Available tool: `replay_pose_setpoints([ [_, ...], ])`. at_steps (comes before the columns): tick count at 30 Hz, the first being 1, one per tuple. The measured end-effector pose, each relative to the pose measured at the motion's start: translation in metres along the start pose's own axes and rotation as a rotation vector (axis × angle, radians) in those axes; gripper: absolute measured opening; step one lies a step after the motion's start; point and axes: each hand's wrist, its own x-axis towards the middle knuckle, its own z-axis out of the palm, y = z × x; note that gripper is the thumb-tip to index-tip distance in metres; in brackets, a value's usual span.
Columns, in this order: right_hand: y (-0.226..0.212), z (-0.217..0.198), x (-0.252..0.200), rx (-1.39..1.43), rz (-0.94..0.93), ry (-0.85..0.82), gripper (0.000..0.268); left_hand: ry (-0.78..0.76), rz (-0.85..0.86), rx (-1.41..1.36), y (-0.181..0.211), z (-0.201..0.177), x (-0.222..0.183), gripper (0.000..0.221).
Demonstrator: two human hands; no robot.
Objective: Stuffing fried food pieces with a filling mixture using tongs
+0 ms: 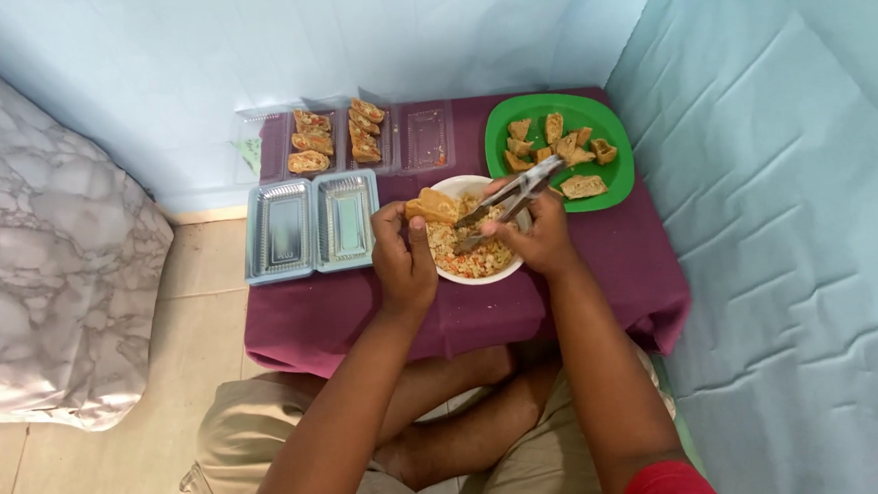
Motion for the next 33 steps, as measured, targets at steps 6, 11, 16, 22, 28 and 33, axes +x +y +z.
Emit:
replay_pose_setpoints([
  [6,0.024,-0.003,-0.009,0.110,-0.004,0.029,0.044,0.013,0.012,0.026,0.001,-0.001,0.001,0.027],
  [11,0.031,-0.001,-0.015,0.265,0.043,0.091,0.041,0.020,0.035,0.023,0.006,-0.001,0.002,0.026],
  [16,0.034,0.000,-0.013,0.350,0.065,0.109,0.038,0.016,0.059,0.044,0.003,-0.001,0.002,0.025],
  [22,0.042,0.005,-0.015,0.327,0.027,0.148,0.037,0.027,0.049,0.032,0.005,-0.002,0.002,0.024],
  [28,0.027,0.006,-0.013,0.306,0.051,0.168,0.043,0.010,0.019,0.024,-0.001,0.001,0.003,0.024],
  [33,0.020,0.006,-0.012,0.271,0.043,0.145,0.041,0.032,0.008,0.020,0.004,0.001,0.002,0.025],
])
